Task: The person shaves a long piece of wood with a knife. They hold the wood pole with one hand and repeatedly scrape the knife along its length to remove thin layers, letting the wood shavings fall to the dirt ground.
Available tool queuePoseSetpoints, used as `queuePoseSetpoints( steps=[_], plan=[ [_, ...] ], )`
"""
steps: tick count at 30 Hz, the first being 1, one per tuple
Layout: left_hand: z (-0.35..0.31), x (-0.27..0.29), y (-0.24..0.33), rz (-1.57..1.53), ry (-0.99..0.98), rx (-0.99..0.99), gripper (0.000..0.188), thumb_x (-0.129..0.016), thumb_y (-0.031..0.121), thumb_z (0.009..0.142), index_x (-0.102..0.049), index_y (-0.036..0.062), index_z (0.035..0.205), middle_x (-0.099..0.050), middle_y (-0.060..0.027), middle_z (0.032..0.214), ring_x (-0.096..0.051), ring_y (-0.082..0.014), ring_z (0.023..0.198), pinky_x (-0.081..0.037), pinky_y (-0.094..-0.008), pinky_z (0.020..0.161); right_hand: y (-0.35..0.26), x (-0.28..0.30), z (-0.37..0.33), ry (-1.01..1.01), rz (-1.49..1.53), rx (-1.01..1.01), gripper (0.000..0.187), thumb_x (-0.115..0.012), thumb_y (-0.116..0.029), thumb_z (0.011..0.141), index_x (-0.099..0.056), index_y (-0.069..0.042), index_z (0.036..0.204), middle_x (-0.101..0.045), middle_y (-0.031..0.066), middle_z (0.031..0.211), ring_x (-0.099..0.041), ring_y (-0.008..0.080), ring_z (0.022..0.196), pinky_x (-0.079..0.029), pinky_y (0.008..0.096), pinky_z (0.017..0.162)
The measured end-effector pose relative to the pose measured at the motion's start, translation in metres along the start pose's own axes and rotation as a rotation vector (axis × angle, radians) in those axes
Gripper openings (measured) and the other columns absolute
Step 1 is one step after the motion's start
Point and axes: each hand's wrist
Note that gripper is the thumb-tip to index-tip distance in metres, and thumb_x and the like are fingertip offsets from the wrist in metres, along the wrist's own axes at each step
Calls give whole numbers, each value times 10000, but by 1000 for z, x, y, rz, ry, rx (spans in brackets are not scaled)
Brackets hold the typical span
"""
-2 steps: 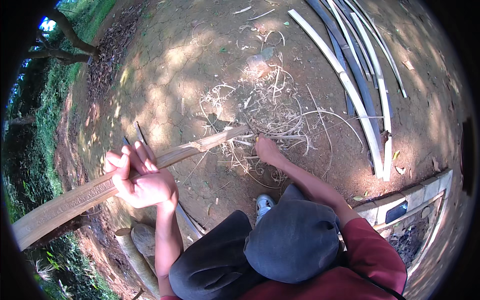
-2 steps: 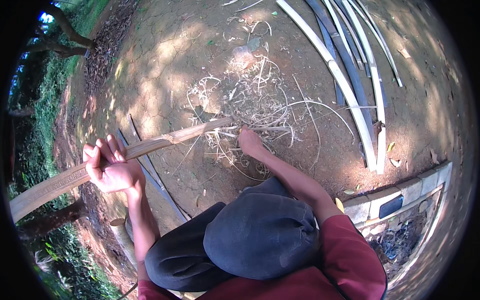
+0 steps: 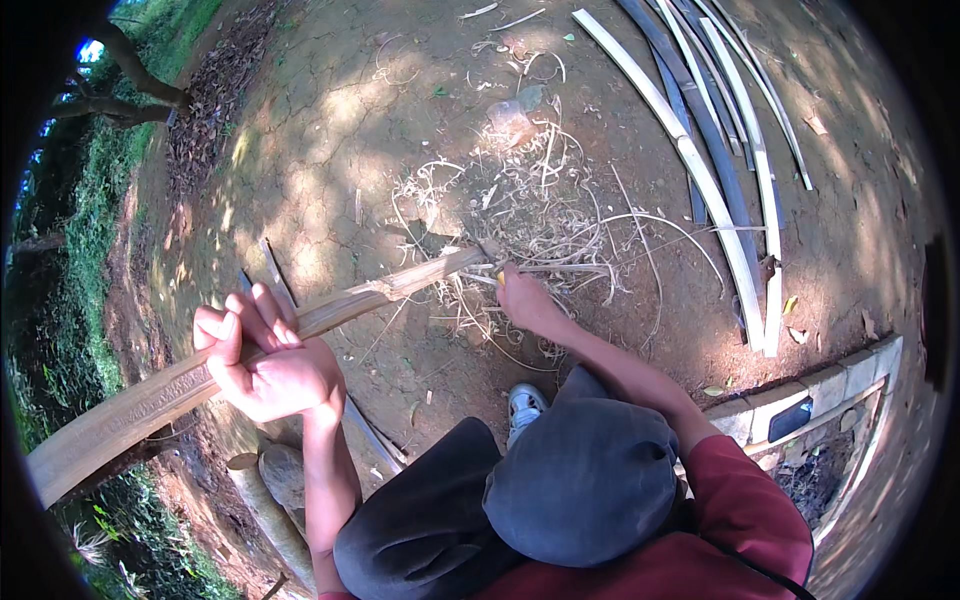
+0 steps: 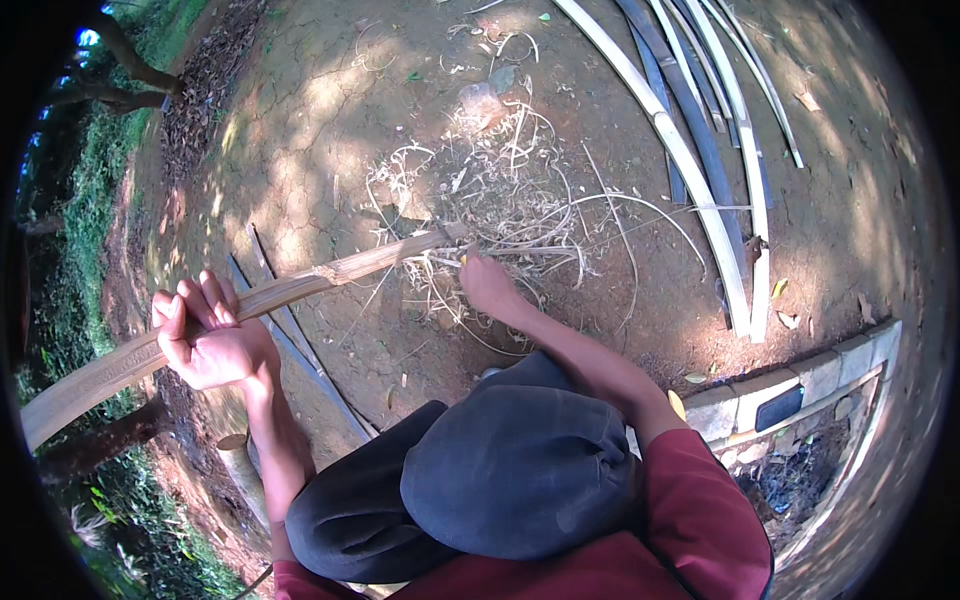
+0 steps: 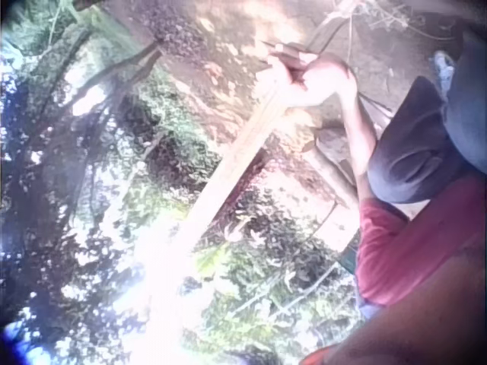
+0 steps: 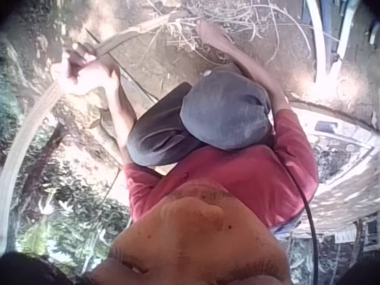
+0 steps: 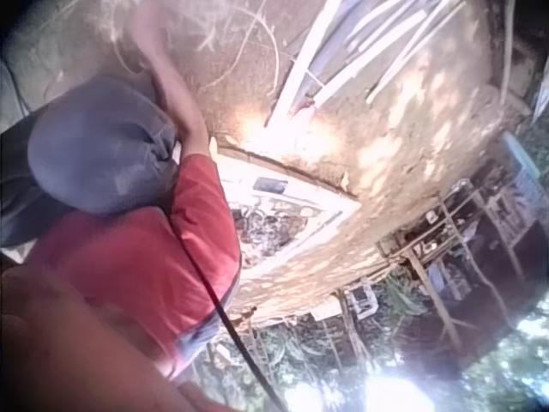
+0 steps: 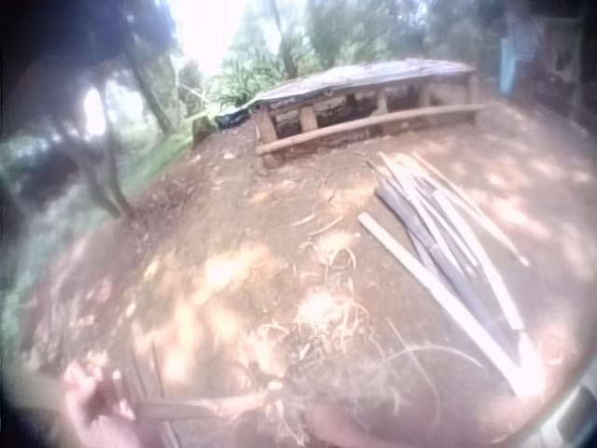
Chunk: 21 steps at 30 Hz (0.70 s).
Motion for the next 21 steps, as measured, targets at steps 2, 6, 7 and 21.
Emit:
queuePoseSetpoints(
  steps=[2, 6, 7, 21],
  plan=[
    [-2, -1, -2, -31, -8, 29, 237, -454, 124, 843, -320, 121, 648, -278, 5, 495, -264, -103, 407, -207, -229, 383, 2, 0, -2, -3, 91, -114, 296, -501, -144, 889, -461, 124, 1008, -612, 335, 757, -630, 473, 768, -502, 525, 698],
    [3, -15, -2, -40, -62, 23, 229, -448, 120, 849, -333, 115, 651, -296, -1, 502, -272, -103, 408, -216, -226, 391, 59, -28, 24, 7, -2, -173, 324, -479, -163, 904, -456, 137, 1027, -617, 326, 760, -627, 483, 761, -502, 541, 697],
    [5, -16, -1, -51, -71, 15, 229, -449, 120, 848, -333, 114, 651, -296, -2, 503, -271, -103, 408, -217, -227, 393, 59, -29, 28, 0, -5, -183, 316, -480, -159, 904, -455, 131, 1027, -622, 323, 775, -626, 485, 764, -501, 544, 705],
    [13, 1, -4, -40, -10, 42, 212, -454, 128, 837, -340, 117, 659, -288, -4, 514, -258, -107, 419, -190, -239, 391, 14, -11, 16, -32, -10, -190, 256, -482, -90, 882, -467, 131, 1011, -622, 333, 786, -641, 457, 807, -520, 511, 708]
  ],
)
Point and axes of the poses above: each hand's wrist, its own z-axis towards the middle knuckle, its own x-axis out of the back of the hand, y = z × x
